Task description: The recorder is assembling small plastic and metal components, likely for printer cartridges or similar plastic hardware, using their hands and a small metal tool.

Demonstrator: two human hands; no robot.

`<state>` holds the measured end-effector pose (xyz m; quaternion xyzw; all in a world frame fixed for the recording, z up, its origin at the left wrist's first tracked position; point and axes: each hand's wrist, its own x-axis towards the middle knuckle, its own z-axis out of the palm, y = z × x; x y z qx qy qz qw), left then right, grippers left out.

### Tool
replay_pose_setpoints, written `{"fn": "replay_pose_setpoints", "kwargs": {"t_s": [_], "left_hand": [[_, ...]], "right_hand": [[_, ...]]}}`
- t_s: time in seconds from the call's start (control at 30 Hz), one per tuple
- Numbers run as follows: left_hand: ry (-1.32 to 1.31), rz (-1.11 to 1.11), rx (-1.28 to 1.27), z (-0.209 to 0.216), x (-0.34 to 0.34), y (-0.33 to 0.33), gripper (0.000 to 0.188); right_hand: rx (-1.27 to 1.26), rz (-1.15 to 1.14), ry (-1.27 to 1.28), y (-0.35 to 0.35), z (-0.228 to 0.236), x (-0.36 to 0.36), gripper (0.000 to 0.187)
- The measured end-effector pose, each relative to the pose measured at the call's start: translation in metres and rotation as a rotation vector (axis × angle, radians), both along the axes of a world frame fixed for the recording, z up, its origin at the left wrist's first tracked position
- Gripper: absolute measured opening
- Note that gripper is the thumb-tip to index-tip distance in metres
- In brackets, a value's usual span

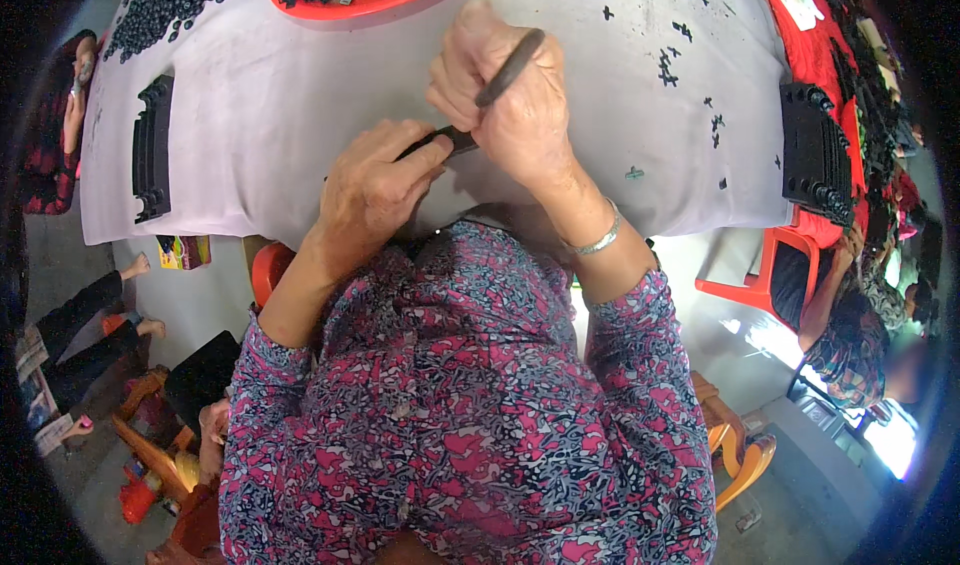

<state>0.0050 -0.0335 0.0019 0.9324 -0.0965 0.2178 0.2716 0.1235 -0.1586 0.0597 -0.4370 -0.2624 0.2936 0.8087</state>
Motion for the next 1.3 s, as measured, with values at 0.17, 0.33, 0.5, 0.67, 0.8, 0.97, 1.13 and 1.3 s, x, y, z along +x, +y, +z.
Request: {"fn": "replay_pose_setpoints", "kwargs": {"t_s": [0.17,0.33,0.5,0.67,0.8,0.97,1.13,1.3], "left_hand": [[0.027,-0.024,0.017,0.0,0.001,0.001,0.027],[0.004,-0.019,0.044,-0.003,0.002,0.002,0.026],[-0.033,-0.008,0.053,-0.001,0.002,0.0,0.023],[0.055,-0.006,0.035,0.001,0.0,0.0,0.028],[-0.02,-0.025,0.049,-0.003,0.002,0.0,0.025],[-0.044,-0.01,0.061,-0.002,0.003,-0.002,0.029],[-0.004,0.002,0.087,-0.002,0.002,-0.002,0.025],[-0.011,0.021,0.124,-0.001,0.003,-0.003,0.022]], "right_hand": [[0.16,0.035,0.006,-0.002,-0.014,0.001,0.038],[0.031,0.048,-0.216,-0.003,-0.013,0.004,0.034],[-0.191,0.171,-0.356,-0.005,-0.017,0.015,0.034],[-0.249,0.165,-0.192,-0.003,-0.017,0.013,0.038],[-0.251,0.141,-0.23,-0.007,-0.022,0.013,0.038],[-0.3,0.062,-0.291,-0.004,-0.024,0.009,0.04],[-0.023,0.146,0.007,-0.007,-0.022,0.015,0.047],[0.066,0.168,0.1,-0.014,-0.024,0.026,0.049]]}}
